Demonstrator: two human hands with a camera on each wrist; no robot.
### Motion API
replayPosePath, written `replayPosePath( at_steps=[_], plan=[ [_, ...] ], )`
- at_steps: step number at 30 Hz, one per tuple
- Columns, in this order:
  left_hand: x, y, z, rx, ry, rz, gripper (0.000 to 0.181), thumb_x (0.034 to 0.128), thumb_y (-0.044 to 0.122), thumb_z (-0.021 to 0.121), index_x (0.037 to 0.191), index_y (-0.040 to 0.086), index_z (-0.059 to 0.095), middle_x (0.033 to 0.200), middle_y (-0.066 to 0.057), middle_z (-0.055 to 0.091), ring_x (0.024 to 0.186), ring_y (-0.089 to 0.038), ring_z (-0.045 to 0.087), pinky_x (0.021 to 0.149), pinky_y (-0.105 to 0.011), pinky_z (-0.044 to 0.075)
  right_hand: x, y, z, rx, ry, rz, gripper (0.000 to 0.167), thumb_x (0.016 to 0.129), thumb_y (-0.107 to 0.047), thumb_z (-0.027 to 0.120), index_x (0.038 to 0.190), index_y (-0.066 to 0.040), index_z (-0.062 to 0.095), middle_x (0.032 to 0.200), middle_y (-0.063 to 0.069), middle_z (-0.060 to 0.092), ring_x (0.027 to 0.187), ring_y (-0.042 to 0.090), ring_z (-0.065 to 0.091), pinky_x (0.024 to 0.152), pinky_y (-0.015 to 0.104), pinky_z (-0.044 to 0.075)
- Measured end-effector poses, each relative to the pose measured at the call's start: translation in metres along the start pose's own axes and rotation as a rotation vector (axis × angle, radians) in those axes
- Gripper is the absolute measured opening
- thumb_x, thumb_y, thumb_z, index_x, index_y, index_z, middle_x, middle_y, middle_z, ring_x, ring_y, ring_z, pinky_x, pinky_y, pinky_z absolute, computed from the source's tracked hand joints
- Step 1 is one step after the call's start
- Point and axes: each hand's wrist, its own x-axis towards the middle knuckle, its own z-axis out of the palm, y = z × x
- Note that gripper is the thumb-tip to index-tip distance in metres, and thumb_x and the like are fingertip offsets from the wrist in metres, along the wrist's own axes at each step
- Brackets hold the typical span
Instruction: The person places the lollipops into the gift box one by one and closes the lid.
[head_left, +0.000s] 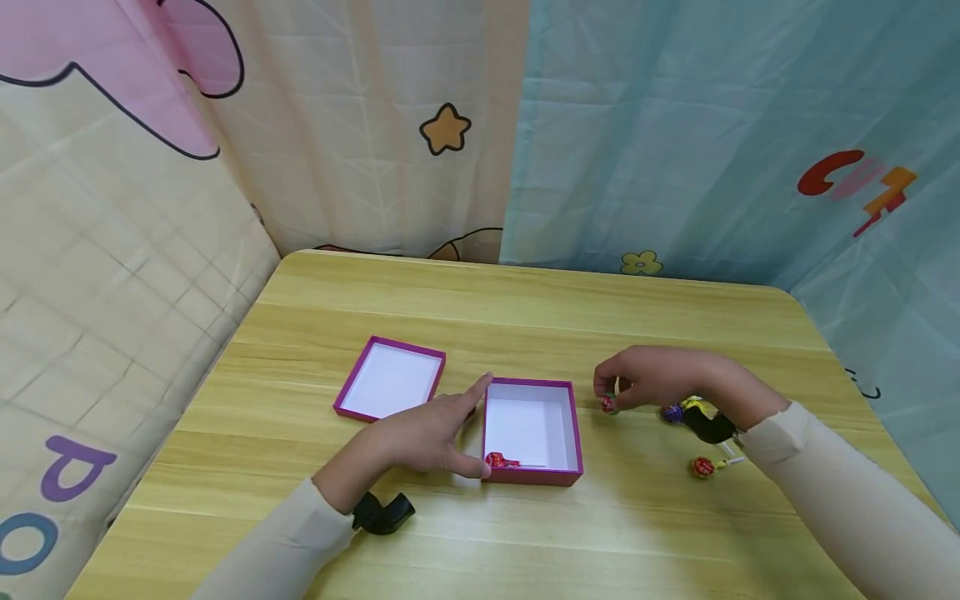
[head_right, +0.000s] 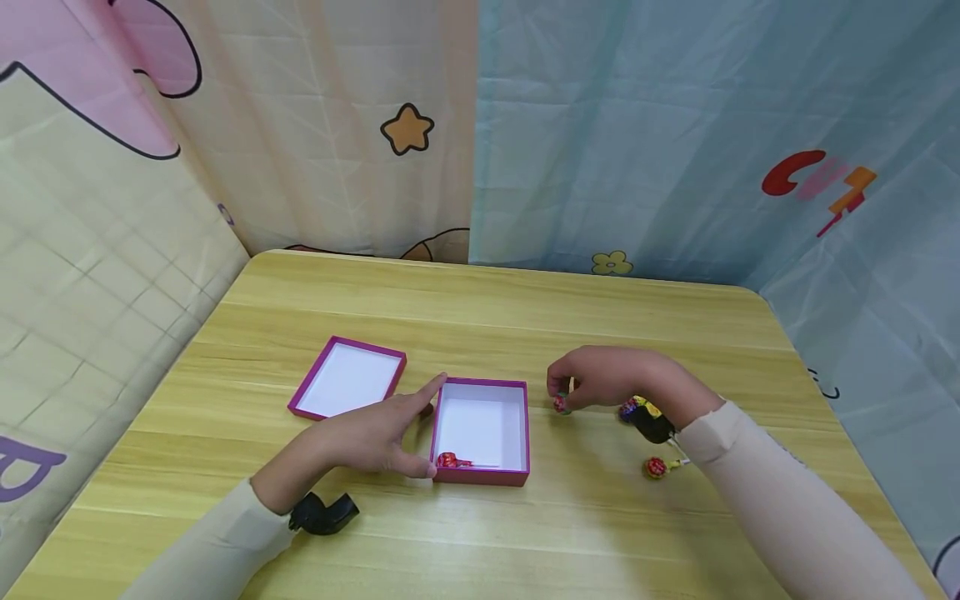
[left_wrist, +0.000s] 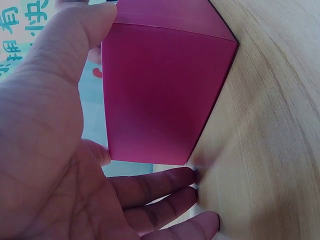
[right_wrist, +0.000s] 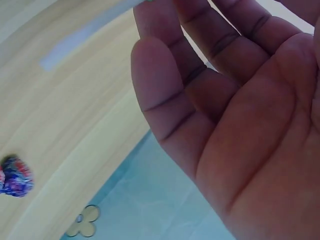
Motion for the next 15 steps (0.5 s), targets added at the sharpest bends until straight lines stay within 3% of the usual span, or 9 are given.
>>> replayPosePath(
  at_steps=[6,15],
  plan=[
    [0.0,0.0,0.0,-0.001,-0.001,0.001,0.121,0.0778,0.056,0.079,0.161,0.02,-0.001,0.155,-0.007,0.038,0.142,-0.023,0.034,0.112,-0.043,0.032,-0.005,-0.02,-0.003,-0.025,0.0,-0.016,0.011,0.095,-0.012,0.065,0.096,-0.022,0.063,0.089,-0.01,0.062,0.083,0.016,0.059,0.074,0.031,0.049],
    [0.0,0.001,0.0,-0.002,0.001,-0.005,0.122,0.0775,0.058,0.078,0.161,0.019,-0.001,0.155,-0.007,0.038,0.142,-0.023,0.034,0.112,-0.044,0.033,-0.008,-0.046,-0.007,-0.072,0.03,-0.104,0.009,0.096,-0.013,0.065,0.095,-0.022,0.063,0.086,-0.011,0.06,0.077,0.013,0.058,0.07,0.03,0.049]
  ],
)
